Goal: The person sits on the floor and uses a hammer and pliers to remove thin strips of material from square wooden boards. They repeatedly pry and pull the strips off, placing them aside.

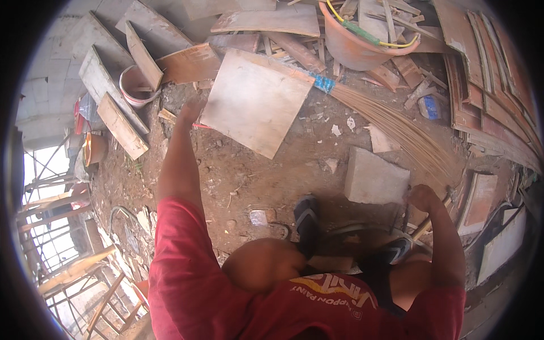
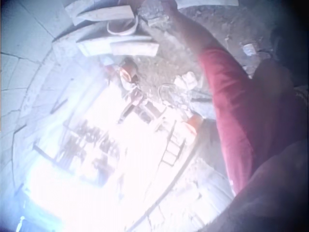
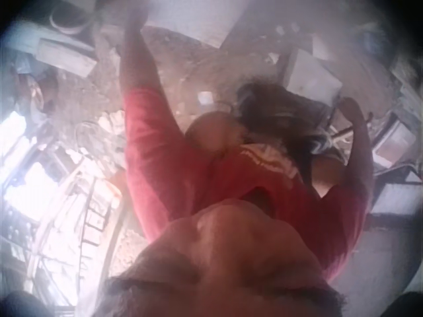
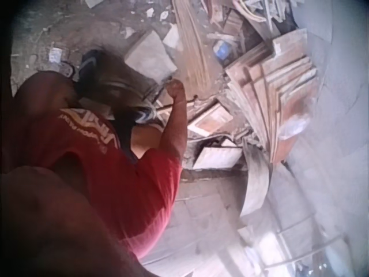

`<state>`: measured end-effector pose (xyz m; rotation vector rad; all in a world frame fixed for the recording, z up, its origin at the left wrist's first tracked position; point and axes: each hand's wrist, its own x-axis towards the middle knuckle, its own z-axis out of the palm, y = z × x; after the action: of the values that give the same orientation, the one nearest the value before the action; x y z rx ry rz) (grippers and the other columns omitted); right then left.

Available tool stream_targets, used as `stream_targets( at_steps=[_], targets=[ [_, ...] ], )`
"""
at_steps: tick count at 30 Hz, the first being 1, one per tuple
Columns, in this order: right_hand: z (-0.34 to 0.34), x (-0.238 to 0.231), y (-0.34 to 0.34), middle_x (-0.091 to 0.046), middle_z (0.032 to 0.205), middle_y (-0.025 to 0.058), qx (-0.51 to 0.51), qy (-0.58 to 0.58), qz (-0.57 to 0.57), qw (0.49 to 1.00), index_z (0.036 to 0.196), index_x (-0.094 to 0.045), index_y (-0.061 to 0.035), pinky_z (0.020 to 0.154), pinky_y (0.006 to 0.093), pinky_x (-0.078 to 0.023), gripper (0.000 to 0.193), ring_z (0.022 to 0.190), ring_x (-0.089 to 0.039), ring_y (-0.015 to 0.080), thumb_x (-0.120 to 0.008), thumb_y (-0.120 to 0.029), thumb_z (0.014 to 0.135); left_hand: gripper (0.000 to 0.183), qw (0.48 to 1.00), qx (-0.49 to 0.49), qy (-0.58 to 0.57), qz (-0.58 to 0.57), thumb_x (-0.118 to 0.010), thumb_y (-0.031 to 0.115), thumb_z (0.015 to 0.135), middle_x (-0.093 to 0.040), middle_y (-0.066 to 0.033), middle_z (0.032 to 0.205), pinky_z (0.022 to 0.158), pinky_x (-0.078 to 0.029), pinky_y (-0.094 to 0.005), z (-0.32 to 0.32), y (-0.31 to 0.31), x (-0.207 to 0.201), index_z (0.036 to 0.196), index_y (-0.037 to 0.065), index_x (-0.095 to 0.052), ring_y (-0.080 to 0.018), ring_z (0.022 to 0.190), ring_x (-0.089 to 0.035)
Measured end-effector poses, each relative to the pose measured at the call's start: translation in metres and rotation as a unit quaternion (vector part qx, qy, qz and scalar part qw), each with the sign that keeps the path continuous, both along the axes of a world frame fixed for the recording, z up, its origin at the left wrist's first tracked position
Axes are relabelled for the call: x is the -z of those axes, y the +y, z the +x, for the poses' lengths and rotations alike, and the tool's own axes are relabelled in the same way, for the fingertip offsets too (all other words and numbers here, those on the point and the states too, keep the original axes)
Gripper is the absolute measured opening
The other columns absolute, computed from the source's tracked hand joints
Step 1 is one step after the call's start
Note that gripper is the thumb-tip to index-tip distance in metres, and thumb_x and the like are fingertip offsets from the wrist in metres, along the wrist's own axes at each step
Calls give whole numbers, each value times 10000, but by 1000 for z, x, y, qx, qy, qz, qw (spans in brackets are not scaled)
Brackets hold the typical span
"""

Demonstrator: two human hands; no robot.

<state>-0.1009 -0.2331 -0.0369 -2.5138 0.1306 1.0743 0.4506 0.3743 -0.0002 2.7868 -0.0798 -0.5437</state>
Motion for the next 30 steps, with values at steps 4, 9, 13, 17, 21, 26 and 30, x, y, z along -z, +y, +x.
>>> stream_targets(
  at_steps=[4,9,13,17,21,26,30],
  targets=[
    [-18,32,-9,-661,843,171,-61,-4,60,996,825,-706,-69,787,434,-493,336,880,-623,368,-682,-403,827,890,998,30,-1,-50,-620,573,845,-491,-329,1363,1100,-358,-400,23,16,15,1382,-110,-425,-399,1323,-457],
    [3,3,14,-649,764,169,100,-2,160,982,799,-717,-79,754,418,-492,324,825,-627,338,-716,-402,820,885,998,11,34,-58,-629,576,838,-500,-311,1369,1086,-369,-396,23,-19,44,1394,-84,-431,-392,1311,-473],
    [-12,23,11,-650,755,161,86,-40,93,991,764,-711,-67,770,409,-488,359,800,-632,328,-737,-422,804,877,994,-52,23,-93,-654,579,817,-570,-282,1302,1021,-426,-383,17,-42,49,1374,-73,-473,-340,1221,-560],
    [12,-2,23,-657,813,147,167,43,92,981,801,-707,-62,813,402,-482,422,835,-619,305,-711,-484,817,782,995,-30,40,-82,-672,547,821,-646,-242,1185,970,-454,-370,10,-47,12,1287,-73,-566,-313,1109,-616],
    [-21,36,7,-648,805,157,203,72,61,975,845,-693,-45,811,391,-489,493,861,-612,250,-741,-531,784,635,994,16,65,-85,-641,502,876,-694,-175,1073,905,-471,-358,-23,-75,-64,1198,-46,-643,-235,988,-630],
    [-77,56,-30,-660,990,211,123,80,1,989,960,-699,-25,871,419,-491,607,983,-629,342,-736,-591,742,617,978,94,42,-180,-681,430,876,-681,-161,1096,901,-480,-344,-113,-114,-141,1266,-37,-582,-235,973,-636],
    [-115,64,-10,-623,1151,271,215,252,-50,942,1062,-659,47,934,433,-480,805,1091,-599,401,-731,-660,683,571,981,76,61,-166,-683,363,894,-683,-163,1080,886,-488,-334,-166,-134,-171,1281,-39,-560,-223,949,-640]
  ],
)
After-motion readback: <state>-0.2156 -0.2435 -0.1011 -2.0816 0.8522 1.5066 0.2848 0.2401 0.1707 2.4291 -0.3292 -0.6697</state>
